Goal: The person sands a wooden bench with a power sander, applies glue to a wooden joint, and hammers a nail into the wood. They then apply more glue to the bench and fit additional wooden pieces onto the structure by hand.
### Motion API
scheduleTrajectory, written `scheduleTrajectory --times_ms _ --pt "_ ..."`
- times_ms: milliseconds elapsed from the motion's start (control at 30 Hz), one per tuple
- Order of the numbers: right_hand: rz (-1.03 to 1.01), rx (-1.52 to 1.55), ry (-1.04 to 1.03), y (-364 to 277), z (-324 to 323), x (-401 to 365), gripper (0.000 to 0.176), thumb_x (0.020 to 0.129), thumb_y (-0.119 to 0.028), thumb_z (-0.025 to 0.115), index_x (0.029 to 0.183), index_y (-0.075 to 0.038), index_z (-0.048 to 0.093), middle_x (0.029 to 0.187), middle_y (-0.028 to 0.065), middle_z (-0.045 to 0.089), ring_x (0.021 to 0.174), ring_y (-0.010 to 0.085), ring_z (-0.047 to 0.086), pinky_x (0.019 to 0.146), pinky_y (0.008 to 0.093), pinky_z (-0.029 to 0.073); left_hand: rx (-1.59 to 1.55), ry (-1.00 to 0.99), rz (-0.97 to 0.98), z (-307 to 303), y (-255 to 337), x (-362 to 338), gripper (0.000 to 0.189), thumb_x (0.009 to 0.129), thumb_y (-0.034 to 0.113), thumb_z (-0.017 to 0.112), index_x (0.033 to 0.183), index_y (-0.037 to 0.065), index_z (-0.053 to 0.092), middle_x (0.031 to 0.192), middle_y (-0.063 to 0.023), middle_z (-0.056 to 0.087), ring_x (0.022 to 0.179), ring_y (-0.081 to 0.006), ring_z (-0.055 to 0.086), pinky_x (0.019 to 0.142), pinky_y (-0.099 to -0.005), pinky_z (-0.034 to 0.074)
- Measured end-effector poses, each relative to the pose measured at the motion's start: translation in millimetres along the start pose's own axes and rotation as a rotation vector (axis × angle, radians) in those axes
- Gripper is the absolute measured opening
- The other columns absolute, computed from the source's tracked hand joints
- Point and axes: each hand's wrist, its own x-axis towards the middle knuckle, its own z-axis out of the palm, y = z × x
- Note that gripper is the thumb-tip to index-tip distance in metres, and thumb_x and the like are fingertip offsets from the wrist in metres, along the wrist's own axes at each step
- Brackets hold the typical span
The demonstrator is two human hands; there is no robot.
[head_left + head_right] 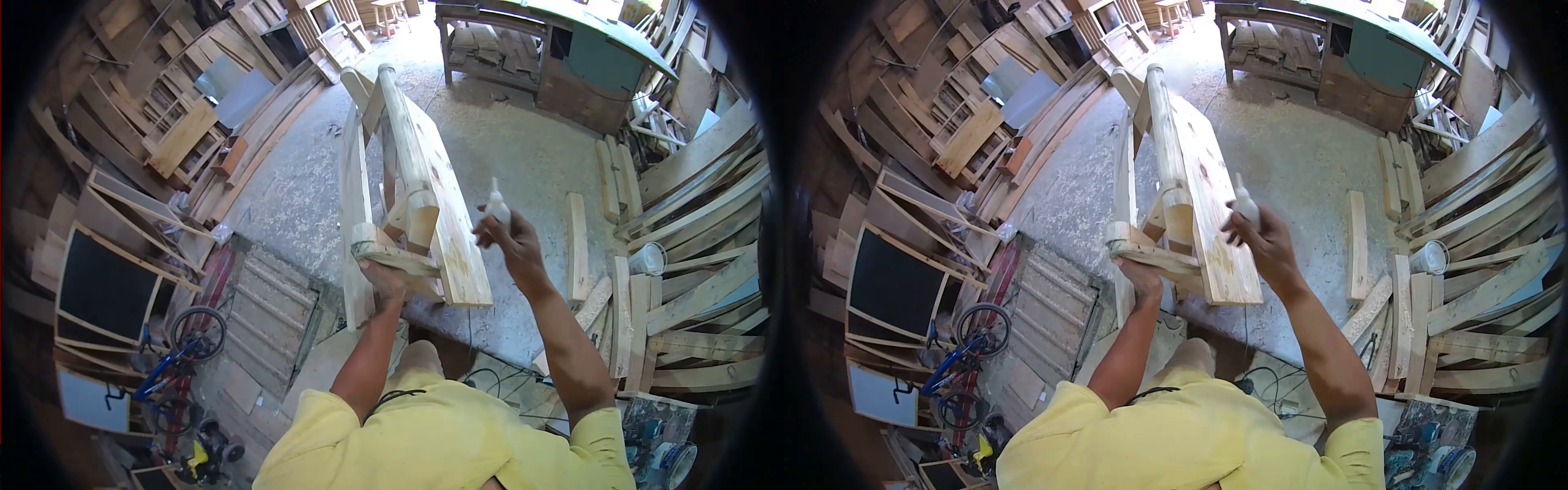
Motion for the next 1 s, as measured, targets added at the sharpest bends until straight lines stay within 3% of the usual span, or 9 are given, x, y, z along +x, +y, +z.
scheduleTrajectory --times_ms 133,200,367,400,533,600,767,933,1000 --pt "-0.192 -0.332 -0.038 -3.5 43.3 65.8 0.031 0.1 -0.021 0.063 0.126 -0.004 0.06 0.096 0.0055 0.07 0.086 0.0153 0.065 0.08 0.031 0.052 -0.107 0.116 0.08 9.8 -1.1 1.4 0.101 0.087 0.088 0.023 0.137 0.003 0.043 0.127 -0.013 0.054 0.114 -0.0273 0.057 0.098 -0.0435 0.049" --pt "-0.448 -0.475 -0.131 14.7 57.6 103.7 0.032 0.094 -0.015 0.068 0.124 -0.006 0.062 0.103 0.0124 0.07 0.099 0.0266 0.065 0.09 0.0389 0.05 -0.224 0.027 0.016 -6.9 -19.3 9.0 0.104 0.086 0.089 0.021 0.137 0.002 0.043 0.128 -0.0131 0.053 0.117 -0.0275 0.056 0.098 -0.043 0.049" --pt "-0.802 -0.774 -0.462 0.3 99.8 175.5 0.031 0.096 -0.032 0.065 0.115 -0.007 0.065 0.096 0.0132 0.069 0.093 0.0328 0.063 0.087 0.0443 0.049 -0.222 0.059 -0.005 -12.5 -0.1 44.9 0.1 0.087 0.088 0.025 0.137 0.004 0.044 0.128 -0.0113 0.052 0.115 -0.025 0.055 0.101 -0.0416 0.046" --pt "-0.808 -0.775 -0.471 -4.8 106.3 192.6 0.031 0.096 -0.032 0.065 0.115 -0.007 0.065 0.096 0.0132 0.069 0.093 0.0328 0.063 0.087 0.0443 0.049 -0.228 -0.027 0.012 -15.6 -4.3 58.4 0.099 0.087 0.087 0.027 0.138 0.004 0.042 0.131 -0.0114 0.051 0.118 -0.0248 0.054 0.104 -0.0418 0.044" --pt "-0.654 -0.768 -0.629 -18.5 125.3 259.4 0.04 0.099 -0.045 0.058 0.101 -0.005 0.062 0.075 0.0139 0.067 0.074 0.034 0.066 0.074 0.0456 0.05 -0.237 0.214 -0.018 26.1 47.8 109.4 0.091 0.093 0.081 0.023 0.137 0.004 0.042 0.131 -0.0104 0.05 0.121 -0.0242 0.053 0.106 -0.0434 0.042" --pt "-0.336 -0.745 -0.706 -31.3 133.9 284.0 0.041 0.099 -0.044 0.057 0.107 -0.005 0.063 0.079 0.0146 0.067 0.078 0.0306 0.067 0.076 0.0435 0.05 -0.142 0.154 0.052 27.8 48.2 131.8 0.085 0.097 0.075 0.022 0.137 0.003 0.042 0.13 -0.0098 0.051 0.121 -0.0239 0.053 0.107 -0.0416 0.042" --pt "-0.379 -0.789 -0.764 -22.4 148.9 334.0 0.043 0.099 -0.046 0.056 0.105 -0.005 0.065 0.077 0.0127 0.068 0.074 0.0299 0.067 0.072 0.0416 0.05 -0.019 0.051 0.163 32.5 68.2 169.2 0.073 0.105 0.063 0.019 0.133 0.002 0.046 0.13 -0.013 0.051 0.123 -0.0227 0.05 0.109 -0.039 0.037" --pt "-0.326 -0.594 -0.758 -20.9 156.5 354.0 0.044 0.098 -0.048 0.059 0.098 -0.004 0.066 0.072 0.0066 0.066 0.071 0.0199 0.065 0.069 0.0381 0.049 0.06 0.077 0.163 35.2 73.9 197.2 0.074 0.103 0.066 0.023 0.136 0.004 0.044 0.129 -0.0115 0.05 0.121 -0.0231 0.051 0.108 -0.0403 0.039" --pt "-0.347 -0.56 -0.75 -17.4 160.3 357.4 0.045 0.098 -0.049 0.058 0.095 -0.005 0.064 0.07 0.0056 0.064 0.067 0.0194 0.063 0.067 0.037 0.048 -0.179 0.041 0.068 36.2 77.6 207.8 0.077 0.1 0.07 0.024 0.137 0.005 0.042 0.131 -0.0105 0.049 0.121 -0.0232 0.051 0.108 -0.0404 0.039"
